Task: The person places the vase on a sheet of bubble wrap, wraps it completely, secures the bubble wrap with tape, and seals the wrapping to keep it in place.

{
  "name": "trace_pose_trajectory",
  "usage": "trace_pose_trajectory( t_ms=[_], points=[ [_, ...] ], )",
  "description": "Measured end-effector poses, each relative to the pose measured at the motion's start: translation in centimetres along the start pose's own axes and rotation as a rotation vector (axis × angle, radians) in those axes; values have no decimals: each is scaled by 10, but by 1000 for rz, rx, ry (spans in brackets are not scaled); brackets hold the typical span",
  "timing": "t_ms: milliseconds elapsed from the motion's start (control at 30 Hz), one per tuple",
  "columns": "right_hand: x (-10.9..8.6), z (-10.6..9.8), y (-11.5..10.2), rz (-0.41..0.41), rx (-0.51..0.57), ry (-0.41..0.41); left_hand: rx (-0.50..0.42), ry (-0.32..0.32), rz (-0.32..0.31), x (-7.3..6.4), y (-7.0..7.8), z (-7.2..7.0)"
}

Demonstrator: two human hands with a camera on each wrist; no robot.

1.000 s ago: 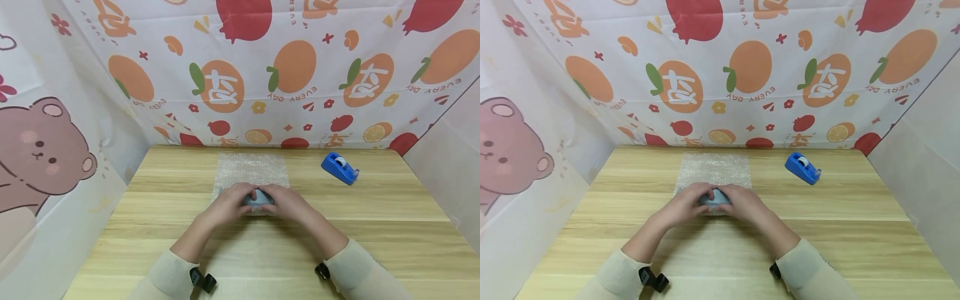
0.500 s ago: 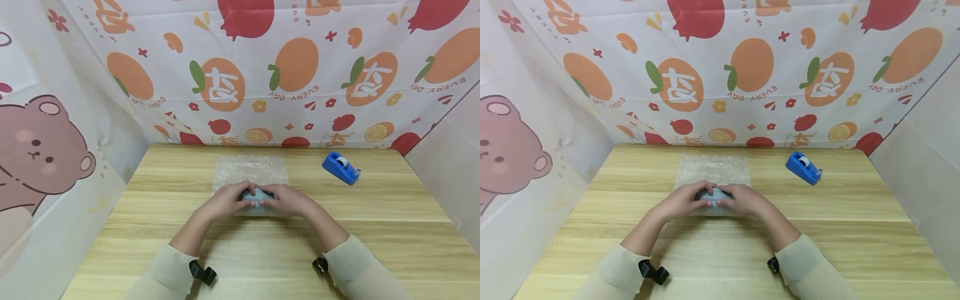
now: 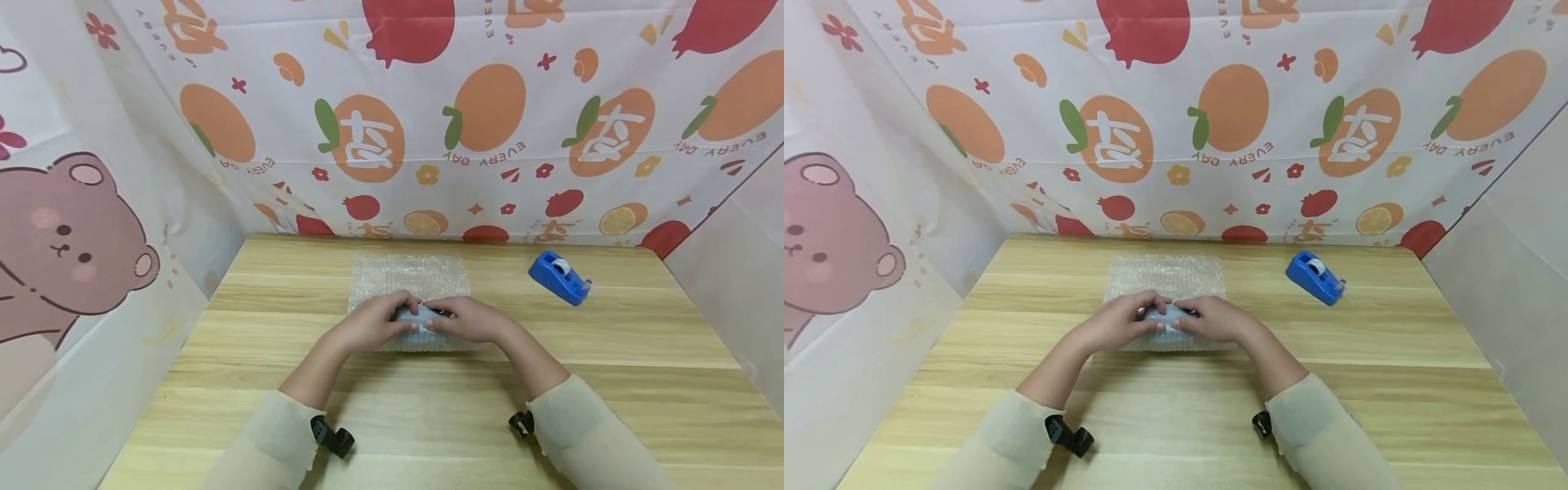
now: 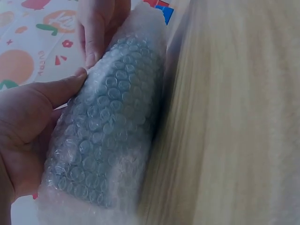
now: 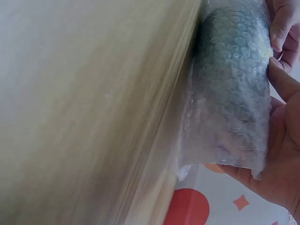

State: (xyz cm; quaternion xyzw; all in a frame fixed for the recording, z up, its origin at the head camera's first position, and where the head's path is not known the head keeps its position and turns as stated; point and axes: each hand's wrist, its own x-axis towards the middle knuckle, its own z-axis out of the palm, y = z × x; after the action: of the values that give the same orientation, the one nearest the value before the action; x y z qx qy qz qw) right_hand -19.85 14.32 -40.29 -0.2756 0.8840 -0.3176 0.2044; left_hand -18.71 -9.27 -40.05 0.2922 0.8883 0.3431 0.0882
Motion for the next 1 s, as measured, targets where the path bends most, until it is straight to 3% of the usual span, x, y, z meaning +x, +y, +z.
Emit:
trace_pose_trajectory(
  t_ms=[133, 267, 500, 600, 700, 833, 1000],
  points=[
    [5, -3, 6, -8, 68, -26, -59, -25, -19, 4, -4, -4],
    [9, -4, 15, -1, 143, -67, -179, -92, -34, 10, -10, -6],
    [12, -5, 19, 22, 129, -63, -247, -155, -56, 15, -14, -8],
    [9, -6, 12, 65, 5, -5, -260, -174, -63, 16, -11, -9],
    [3, -4, -3, 84, -213, 90, -281, -188, -86, 16, -9, -11],
    [-1, 3, -25, 10, -434, 186, -347, -206, -121, 15, -7, -13],
    [4, 24, -33, -34, -551, 161, -349, -217, -151, 15, -7, -13]
  ],
)
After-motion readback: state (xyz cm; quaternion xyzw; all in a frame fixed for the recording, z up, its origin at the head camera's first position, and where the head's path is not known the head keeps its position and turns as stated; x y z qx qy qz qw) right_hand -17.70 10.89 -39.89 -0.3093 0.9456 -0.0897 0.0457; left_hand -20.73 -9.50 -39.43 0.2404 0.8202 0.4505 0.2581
